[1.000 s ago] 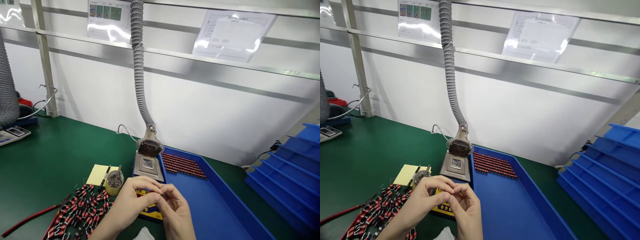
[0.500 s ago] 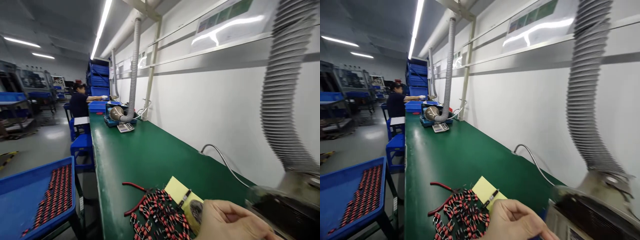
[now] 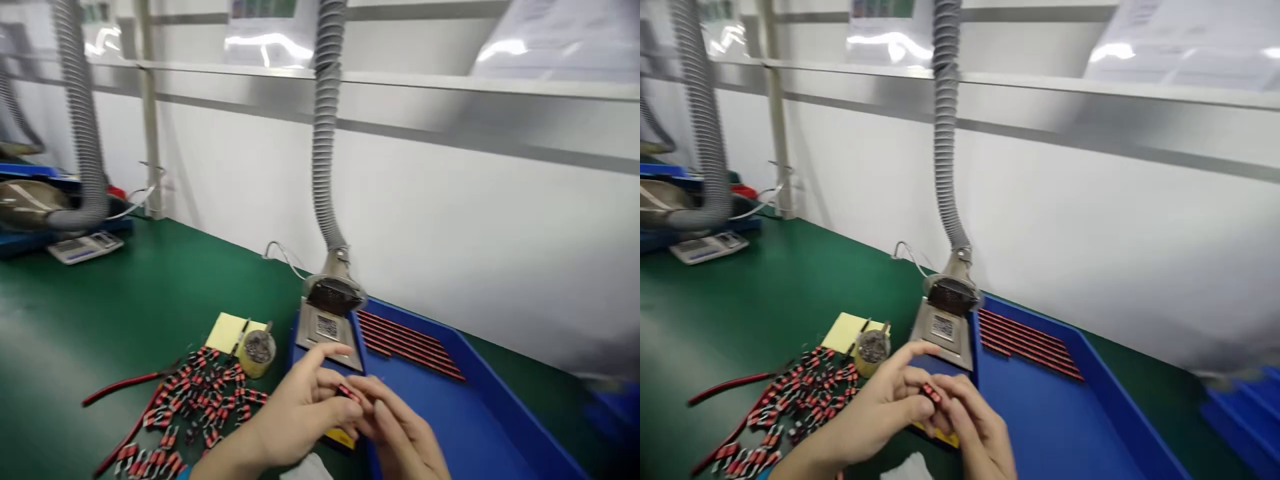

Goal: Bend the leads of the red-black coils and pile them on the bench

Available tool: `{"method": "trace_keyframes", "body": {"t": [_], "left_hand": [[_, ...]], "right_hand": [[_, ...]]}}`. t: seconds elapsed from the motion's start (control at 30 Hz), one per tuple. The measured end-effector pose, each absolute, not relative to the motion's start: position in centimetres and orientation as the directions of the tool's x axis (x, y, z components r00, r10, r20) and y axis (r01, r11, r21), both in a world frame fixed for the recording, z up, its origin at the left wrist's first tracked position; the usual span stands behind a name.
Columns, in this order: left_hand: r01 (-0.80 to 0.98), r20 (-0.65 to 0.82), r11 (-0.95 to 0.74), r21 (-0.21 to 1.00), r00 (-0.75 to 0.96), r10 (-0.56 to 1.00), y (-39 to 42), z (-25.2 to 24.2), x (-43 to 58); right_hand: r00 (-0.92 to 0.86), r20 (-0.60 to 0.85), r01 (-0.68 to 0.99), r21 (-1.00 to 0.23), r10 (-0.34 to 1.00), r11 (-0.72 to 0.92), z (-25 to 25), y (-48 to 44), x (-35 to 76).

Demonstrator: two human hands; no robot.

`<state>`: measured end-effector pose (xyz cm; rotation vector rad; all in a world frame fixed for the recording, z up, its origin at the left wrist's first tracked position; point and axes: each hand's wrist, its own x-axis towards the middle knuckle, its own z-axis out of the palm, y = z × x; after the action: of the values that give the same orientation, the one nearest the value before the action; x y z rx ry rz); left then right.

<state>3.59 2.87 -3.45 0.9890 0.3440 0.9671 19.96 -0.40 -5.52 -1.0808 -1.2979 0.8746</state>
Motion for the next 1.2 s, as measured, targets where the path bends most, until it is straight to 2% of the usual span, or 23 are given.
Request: {"method": "trace_keyframes", "body": {"t": [0.13, 0.37, 0.47, 0.53, 0.63, 0.73, 0.8, 1.0, 1.07, 1.2], "left_hand": [[-0.446, 0.152, 0.187, 0.875, 0.621, 0.769, 2.5, -3.0, 3.4], [-0.234, 0.063, 0.153, 0.960, 0.715, 0.696, 2.1, -3.0, 2.9], [-0.285, 0.093, 0.161, 0.945, 0.706, 0.702, 2.4, -2.9, 2.9], [-0.337, 0.127, 0.166, 0.927, 0.698, 0.705, 2.4, -3.0, 2.9], [-0.388, 0.146, 0.190, 0.902, 0.688, 0.711, 2.5, -3.1, 3.1], [-0.398, 0.138, 0.210, 0.893, 0.686, 0.715, 2.4, -3.3, 3.1], [-0.380, 0.125, 0.219, 0.899, 0.701, 0.702, 2.3, -3.3, 3.1], [-0.312, 0.080, 0.237, 0.920, 0.742, 0.666, 2.1, -3.0, 2.6], [-0.316, 0.091, 0.219, 0.923, 0.734, 0.673, 2.1, -3.1, 2.6], [-0.333, 0.123, 0.181, 0.925, 0.715, 0.688, 2.1, -3.2, 2.6]], "right_hand": [[0.017, 0.298, -0.095, -0.950, 0.955, 0.298, -4.1, -0.7, 18.3], [0.194, 0.277, -0.075, -0.952, 0.941, 0.296, -4.2, -1.1, 18.6], [0.291, 0.258, -0.096, -0.950, 0.921, 0.296, -4.3, -1.0, 18.8], [0.294, 0.249, -0.111, -0.950, 0.923, 0.292, -4.3, -0.9, 19.0], [0.179, 0.282, -0.114, -0.945, 0.942, 0.305, -4.0, -1.0, 19.2], [0.060, 0.351, -0.004, -0.936, 0.934, 0.352, -3.8, -1.1, 19.2], [0.053, 0.352, 0.020, -0.936, 0.934, 0.351, -3.7, -1.2, 18.9], [0.003, 0.231, -0.327, -0.919, 0.973, 0.219, -3.8, -1.5, 18.0], [0.003, 0.211, -0.353, -0.914, 0.977, 0.199, -3.8, -1.5, 17.9], [0.073, 0.192, -0.304, -0.931, 0.979, 0.205, -3.7, -1.3, 17.9]]}}
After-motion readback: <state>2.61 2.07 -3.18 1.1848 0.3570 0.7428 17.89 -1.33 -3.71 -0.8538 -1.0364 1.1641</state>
